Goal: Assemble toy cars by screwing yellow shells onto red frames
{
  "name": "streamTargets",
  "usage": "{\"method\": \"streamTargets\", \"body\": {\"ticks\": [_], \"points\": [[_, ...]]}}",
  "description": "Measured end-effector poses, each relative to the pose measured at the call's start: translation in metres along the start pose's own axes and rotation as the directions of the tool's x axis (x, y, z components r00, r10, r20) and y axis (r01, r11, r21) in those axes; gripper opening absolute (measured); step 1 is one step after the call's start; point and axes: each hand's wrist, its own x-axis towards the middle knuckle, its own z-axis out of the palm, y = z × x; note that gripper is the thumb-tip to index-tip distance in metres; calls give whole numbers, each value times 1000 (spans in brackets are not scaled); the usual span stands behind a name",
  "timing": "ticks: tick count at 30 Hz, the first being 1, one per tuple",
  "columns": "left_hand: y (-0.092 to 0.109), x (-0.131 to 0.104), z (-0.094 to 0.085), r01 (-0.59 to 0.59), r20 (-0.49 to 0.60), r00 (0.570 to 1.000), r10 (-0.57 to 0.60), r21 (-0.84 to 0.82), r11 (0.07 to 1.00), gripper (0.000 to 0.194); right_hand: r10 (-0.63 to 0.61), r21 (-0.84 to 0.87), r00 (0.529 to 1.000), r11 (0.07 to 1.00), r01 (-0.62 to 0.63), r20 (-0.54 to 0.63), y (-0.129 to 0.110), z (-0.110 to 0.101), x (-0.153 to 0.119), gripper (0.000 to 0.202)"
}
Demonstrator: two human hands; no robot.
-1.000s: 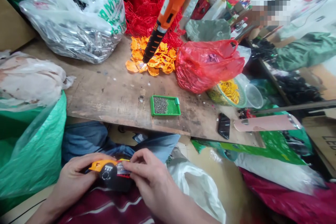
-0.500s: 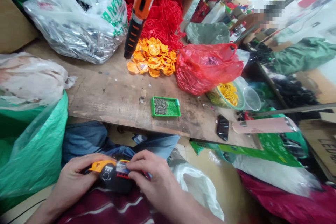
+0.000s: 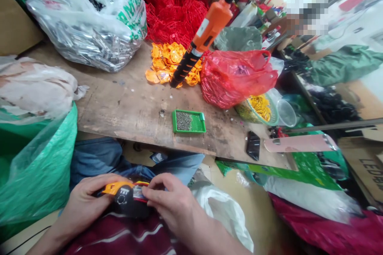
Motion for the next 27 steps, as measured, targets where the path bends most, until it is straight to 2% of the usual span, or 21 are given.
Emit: {"method": "streamTargets", "body": {"ticks": [6,17,27], "points": [[-1,0,-1,7,27,1000,-6,-8,1000,33,17,-72,997,997,-11,80,-10,-6,4,36],[1,2,0,3,56,998,-1,-31,1000,34,21,-53,972,999,-9,234,-13,-18,10,50],[-3,0,-1,-16,28,999,16,-29,999,33,118,-127,974,987,-95,191,-14,0,2,42]]}}
